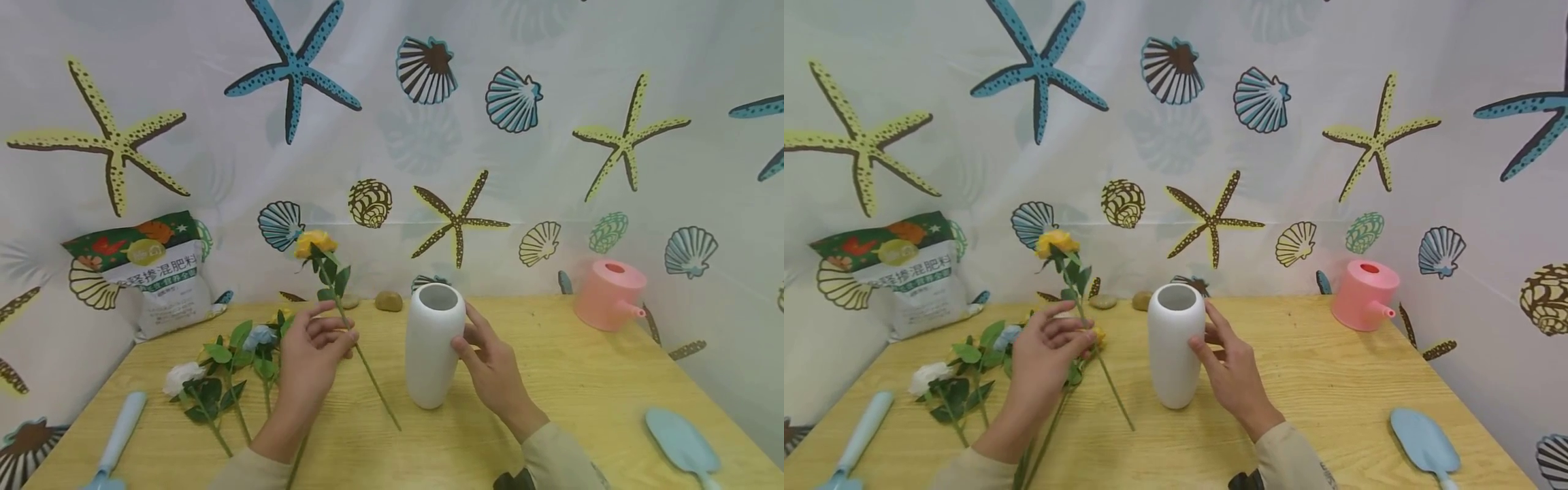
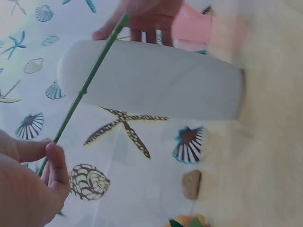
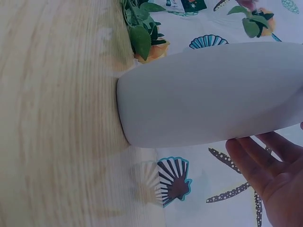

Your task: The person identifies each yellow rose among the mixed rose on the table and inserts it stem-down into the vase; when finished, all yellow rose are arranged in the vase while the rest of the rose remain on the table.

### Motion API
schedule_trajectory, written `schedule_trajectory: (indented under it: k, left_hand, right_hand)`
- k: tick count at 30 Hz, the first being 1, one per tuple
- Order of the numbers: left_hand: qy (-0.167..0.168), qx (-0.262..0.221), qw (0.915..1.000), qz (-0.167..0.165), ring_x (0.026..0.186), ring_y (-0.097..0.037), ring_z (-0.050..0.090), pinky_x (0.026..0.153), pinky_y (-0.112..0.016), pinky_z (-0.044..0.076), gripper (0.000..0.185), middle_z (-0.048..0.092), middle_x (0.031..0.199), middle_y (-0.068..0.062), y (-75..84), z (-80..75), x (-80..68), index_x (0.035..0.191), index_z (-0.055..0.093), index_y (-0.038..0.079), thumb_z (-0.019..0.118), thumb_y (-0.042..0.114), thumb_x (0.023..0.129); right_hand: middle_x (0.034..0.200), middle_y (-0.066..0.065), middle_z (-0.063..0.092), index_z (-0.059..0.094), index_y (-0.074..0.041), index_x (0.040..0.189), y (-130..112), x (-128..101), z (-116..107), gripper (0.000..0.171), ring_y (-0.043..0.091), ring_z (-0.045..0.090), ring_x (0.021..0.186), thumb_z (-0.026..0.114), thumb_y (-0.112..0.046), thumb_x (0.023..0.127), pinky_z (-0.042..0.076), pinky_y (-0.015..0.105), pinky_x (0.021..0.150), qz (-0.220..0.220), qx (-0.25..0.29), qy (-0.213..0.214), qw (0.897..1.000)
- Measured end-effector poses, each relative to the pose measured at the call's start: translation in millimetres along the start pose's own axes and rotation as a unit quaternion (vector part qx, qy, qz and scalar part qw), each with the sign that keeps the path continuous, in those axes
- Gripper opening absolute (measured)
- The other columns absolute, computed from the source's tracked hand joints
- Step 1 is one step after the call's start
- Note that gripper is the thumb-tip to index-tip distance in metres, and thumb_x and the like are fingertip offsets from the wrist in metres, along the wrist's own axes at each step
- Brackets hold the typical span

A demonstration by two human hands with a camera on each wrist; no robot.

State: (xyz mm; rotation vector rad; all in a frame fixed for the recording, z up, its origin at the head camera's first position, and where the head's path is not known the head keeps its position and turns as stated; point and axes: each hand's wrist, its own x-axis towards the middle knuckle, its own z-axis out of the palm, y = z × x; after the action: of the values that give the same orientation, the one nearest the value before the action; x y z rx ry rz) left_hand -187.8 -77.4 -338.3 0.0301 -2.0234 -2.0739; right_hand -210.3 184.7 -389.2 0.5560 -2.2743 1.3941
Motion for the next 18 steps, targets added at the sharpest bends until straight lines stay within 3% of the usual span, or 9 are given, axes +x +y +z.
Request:
schedule_trajectory:
  k: [4, 10, 14, 18]
  left_hand:
    - [0.083, -0.090, 0.9920, 0.031, 0.079, -0.008, 0.068, 0.066, -0.023, 0.059, 0.050, 0.067, 0.100, -0.005, 16.7, 11.3, 9.0, 0.134, 0.051, 0.006, 0.071, -0.005, 0.090]
    - [0.176, -0.216, 0.9588, 0.056, 0.079, -0.014, 0.068, 0.068, -0.025, 0.059, 0.047, 0.065, 0.093, -0.006, 30.1, 20.7, 18.2, 0.128, 0.045, 0.007, 0.070, -0.005, 0.090]
    - [0.215, -0.273, 0.9349, 0.073, 0.077, -0.016, 0.066, 0.068, -0.025, 0.059, 0.047, 0.064, 0.091, -0.006, 33.9, 28.2, 22.7, 0.123, 0.042, 0.009, 0.070, -0.007, 0.089]
    - [0.214, -0.273, 0.9309, 0.114, 0.077, -0.016, 0.065, 0.070, -0.025, 0.058, 0.048, 0.063, 0.093, -0.006, 36.3, 38.3, 26.5, 0.123, 0.041, 0.010, 0.071, -0.008, 0.089]
  right_hand:
    - [0.121, 0.019, 0.071, 0.040, -0.016, 0.155, -1, 0, -1, 0.058, 0.035, 0.069, 0.113, 0.061, -0.011, 0.101, 0.059, 0.026, 0.085, -0.003, 0.007, -0.002, 1.000]
    - [0.121, 0.018, 0.071, 0.040, -0.016, 0.155, -3, 1, 0, 0.059, 0.033, 0.069, 0.113, 0.061, -0.010, 0.100, 0.059, 0.026, 0.085, 0.004, 0.010, -0.005, 1.000]
    - [0.122, 0.019, 0.071, 0.040, -0.016, 0.155, -4, 1, -1, 0.059, 0.033, 0.069, 0.114, 0.061, -0.012, 0.101, 0.059, 0.025, 0.086, 0.008, 0.008, -0.006, 1.000]
    - [0.122, 0.019, 0.071, 0.039, -0.016, 0.156, -3, 0, 0, 0.059, 0.033, 0.069, 0.114, 0.062, -0.013, 0.101, 0.059, 0.025, 0.086, 0.010, 0.004, -0.005, 1.000]
